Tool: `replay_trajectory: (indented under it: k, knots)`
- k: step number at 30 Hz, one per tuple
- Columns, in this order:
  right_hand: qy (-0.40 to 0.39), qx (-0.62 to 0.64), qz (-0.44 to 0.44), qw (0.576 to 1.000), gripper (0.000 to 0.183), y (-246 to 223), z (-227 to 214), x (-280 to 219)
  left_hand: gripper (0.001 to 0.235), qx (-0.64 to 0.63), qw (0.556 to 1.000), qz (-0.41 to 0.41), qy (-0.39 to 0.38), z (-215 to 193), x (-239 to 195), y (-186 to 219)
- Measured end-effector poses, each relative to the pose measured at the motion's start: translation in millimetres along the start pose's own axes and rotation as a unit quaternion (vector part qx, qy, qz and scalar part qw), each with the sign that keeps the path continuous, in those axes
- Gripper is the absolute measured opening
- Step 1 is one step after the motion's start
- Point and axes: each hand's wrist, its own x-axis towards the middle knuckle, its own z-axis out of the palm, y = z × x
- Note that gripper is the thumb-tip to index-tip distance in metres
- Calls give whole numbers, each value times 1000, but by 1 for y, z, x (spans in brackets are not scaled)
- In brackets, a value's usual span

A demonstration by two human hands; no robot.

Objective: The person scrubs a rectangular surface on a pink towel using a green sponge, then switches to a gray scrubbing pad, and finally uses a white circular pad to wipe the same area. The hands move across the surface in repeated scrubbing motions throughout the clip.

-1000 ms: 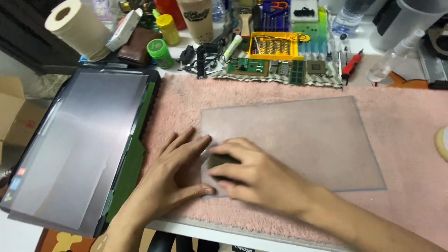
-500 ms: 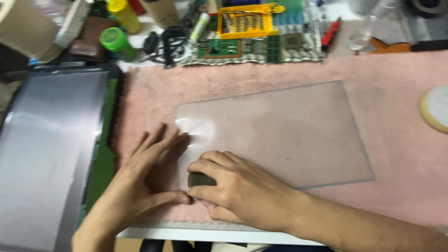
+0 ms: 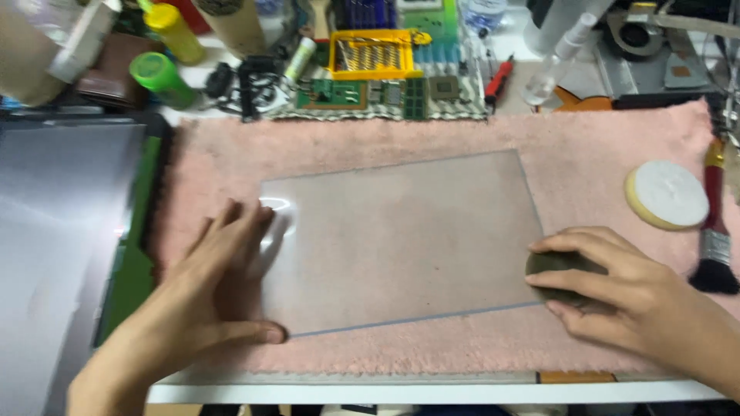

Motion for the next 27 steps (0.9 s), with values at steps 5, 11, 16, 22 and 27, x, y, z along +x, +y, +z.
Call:
replay_trajectory:
  k: [5,11,16,22,27]
  knots:
    - [37,77,-98,992,41,-62,30,94,156,8,1000,-4,-12,-11,3,19]
    - [12,156,-203,966,41,-150,101,196,160,21,1000,16,-13,-9,4,2]
    - [31,149,-188,970,35,-138,111,182,165,62,997,48,-9,0,8,-13]
    - [24,102,-46,993,30,-52,46,59,181,54,998,39,5,12,9,-29]
    - [96,43,137,985,32,-29,12,10,184,56,997,55,29,15,6,-22]
